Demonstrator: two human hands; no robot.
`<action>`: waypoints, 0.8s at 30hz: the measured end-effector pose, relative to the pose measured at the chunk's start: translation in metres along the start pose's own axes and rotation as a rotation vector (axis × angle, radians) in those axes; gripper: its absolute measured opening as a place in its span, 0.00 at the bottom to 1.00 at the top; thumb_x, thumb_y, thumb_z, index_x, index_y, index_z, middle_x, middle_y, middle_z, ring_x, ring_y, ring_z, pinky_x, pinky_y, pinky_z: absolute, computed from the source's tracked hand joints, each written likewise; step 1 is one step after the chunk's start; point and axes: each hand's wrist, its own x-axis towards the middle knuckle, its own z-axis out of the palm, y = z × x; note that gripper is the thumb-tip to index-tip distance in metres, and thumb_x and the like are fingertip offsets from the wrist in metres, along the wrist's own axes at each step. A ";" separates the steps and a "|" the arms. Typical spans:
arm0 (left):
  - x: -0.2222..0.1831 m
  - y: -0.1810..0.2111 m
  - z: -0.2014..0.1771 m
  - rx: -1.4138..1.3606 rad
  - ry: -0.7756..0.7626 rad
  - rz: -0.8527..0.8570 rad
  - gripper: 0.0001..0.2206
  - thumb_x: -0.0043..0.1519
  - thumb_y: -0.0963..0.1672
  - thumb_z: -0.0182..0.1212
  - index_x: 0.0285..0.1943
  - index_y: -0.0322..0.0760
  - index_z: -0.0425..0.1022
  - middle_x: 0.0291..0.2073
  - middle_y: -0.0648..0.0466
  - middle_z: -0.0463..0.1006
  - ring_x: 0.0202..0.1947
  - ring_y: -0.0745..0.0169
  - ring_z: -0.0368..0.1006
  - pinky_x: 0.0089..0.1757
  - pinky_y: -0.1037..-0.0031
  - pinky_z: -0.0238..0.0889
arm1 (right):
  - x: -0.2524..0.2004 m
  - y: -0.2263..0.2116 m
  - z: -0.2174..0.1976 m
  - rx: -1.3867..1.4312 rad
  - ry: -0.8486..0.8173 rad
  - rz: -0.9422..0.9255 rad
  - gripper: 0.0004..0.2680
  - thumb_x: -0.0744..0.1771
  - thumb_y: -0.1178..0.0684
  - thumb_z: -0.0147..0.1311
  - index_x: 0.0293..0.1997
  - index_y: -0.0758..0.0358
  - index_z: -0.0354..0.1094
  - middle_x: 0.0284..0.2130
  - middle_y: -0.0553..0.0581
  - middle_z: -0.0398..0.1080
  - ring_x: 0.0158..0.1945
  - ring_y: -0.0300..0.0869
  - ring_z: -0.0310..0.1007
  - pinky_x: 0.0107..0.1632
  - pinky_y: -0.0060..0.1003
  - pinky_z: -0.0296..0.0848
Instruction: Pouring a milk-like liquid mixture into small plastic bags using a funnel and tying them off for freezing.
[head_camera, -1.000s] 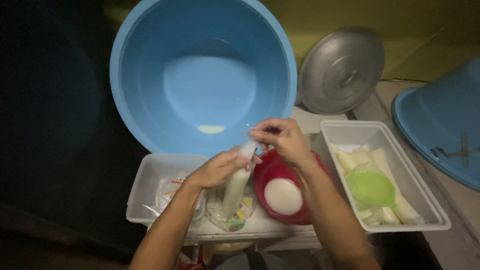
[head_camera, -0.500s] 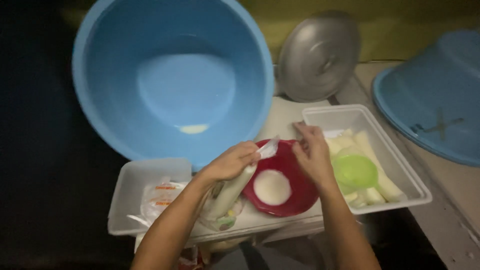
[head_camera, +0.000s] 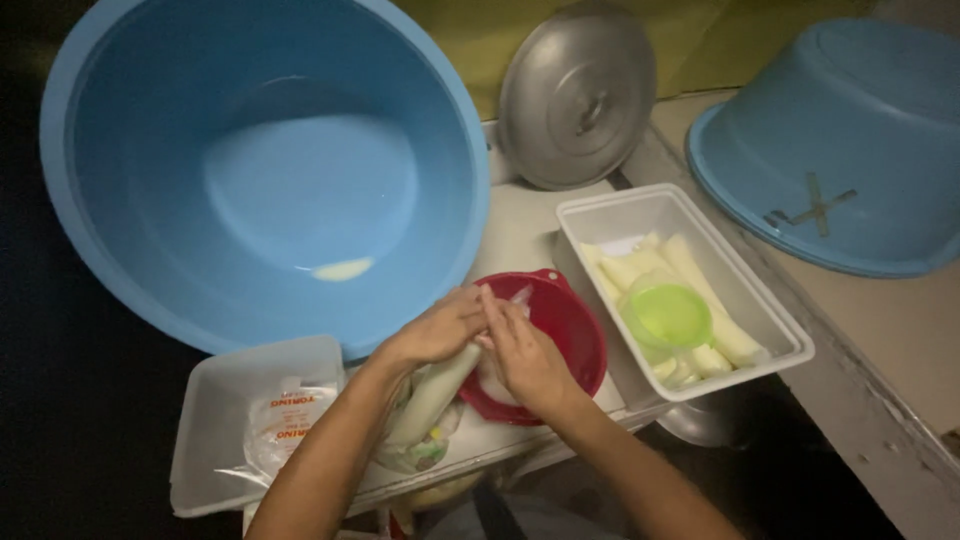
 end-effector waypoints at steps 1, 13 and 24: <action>0.002 0.000 -0.001 -0.001 0.006 -0.003 0.16 0.68 0.45 0.47 0.57 0.34 0.78 0.50 0.43 0.77 0.52 0.44 0.69 0.54 0.59 0.58 | -0.002 0.005 0.004 0.003 -0.004 -0.005 0.27 0.68 0.54 0.57 0.76 0.67 0.46 0.54 0.70 0.65 0.51 0.60 0.73 0.49 0.46 0.77; 0.001 0.016 -0.012 0.172 -0.037 -0.192 0.16 0.63 0.48 0.51 0.39 0.33 0.82 0.40 0.42 0.82 0.42 0.44 0.77 0.47 0.57 0.66 | 0.025 0.040 -0.032 0.416 -0.308 0.070 0.18 0.68 0.58 0.57 0.67 0.61 0.65 0.35 0.62 0.72 0.38 0.49 0.75 0.44 0.40 0.74; -0.005 0.018 -0.002 0.352 0.068 -0.085 0.14 0.63 0.47 0.51 0.36 0.36 0.81 0.41 0.46 0.80 0.49 0.43 0.70 0.53 0.53 0.56 | 0.018 0.065 -0.026 0.463 -0.356 0.153 0.09 0.67 0.60 0.56 0.51 0.63 0.76 0.37 0.58 0.78 0.38 0.43 0.77 0.41 0.37 0.75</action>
